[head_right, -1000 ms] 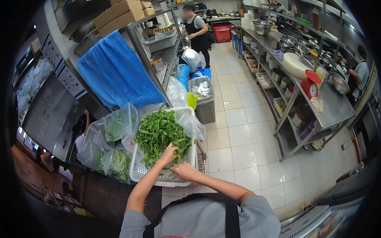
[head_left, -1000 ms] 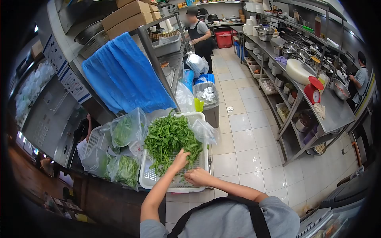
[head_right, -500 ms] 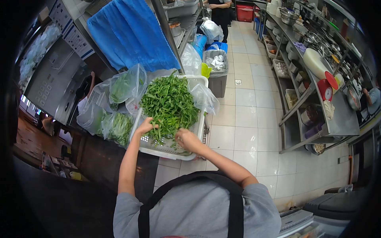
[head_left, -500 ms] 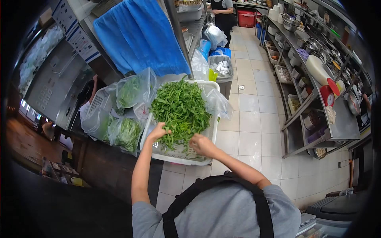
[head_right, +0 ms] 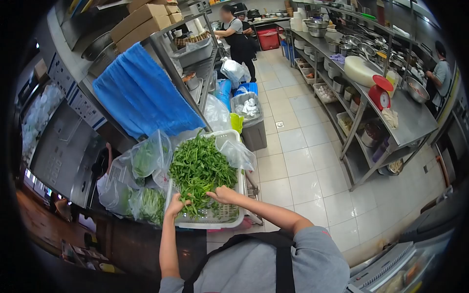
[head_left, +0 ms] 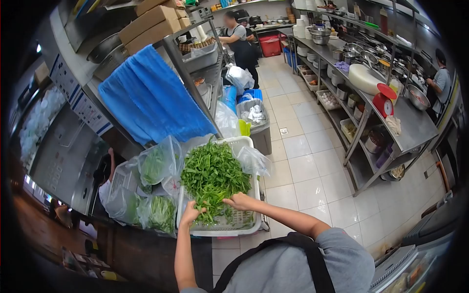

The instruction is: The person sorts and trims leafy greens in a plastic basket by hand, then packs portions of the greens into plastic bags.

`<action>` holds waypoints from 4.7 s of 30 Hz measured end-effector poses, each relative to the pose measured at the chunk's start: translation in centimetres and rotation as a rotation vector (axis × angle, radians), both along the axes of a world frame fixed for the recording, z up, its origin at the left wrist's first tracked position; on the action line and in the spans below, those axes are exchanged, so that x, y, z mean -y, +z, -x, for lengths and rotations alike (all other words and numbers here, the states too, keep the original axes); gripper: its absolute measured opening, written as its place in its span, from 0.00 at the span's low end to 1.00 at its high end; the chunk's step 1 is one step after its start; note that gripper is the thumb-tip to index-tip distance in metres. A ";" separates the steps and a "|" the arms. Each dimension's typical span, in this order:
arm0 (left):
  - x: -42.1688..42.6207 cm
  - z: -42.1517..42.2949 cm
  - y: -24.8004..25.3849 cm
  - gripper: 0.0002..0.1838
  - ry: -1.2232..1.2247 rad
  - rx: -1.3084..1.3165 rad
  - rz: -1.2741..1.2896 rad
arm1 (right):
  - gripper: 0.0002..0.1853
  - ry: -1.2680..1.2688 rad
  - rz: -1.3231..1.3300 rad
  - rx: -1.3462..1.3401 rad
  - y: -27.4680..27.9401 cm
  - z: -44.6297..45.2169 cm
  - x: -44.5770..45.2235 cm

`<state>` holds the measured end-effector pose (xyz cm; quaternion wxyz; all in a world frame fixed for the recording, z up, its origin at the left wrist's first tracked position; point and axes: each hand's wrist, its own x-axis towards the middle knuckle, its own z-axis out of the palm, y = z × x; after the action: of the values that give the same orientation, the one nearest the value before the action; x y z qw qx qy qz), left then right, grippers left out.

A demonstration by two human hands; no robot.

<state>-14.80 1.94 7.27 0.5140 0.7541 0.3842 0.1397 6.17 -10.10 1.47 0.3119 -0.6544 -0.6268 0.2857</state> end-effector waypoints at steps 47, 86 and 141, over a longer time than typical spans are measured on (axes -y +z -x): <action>8.9 -4.7 1.0 0.15 -0.075 0.229 -0.179 | 0.17 -0.262 -0.278 -1.145 3.0 0.9 2.9; -3.0 -1.9 -0.8 0.12 -0.060 -0.370 -0.703 | 0.15 -0.363 -0.281 -1.180 3.2 0.5 4.1; -4.2 -6.7 -9.2 0.21 0.135 -0.894 -0.662 | 0.13 -0.415 0.025 -1.481 2.5 0.8 3.7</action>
<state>-8.14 6.19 -1.88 0.0271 0.8348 0.5477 -0.0479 5.37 -13.84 4.02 0.6901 -0.3999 -0.1154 0.5920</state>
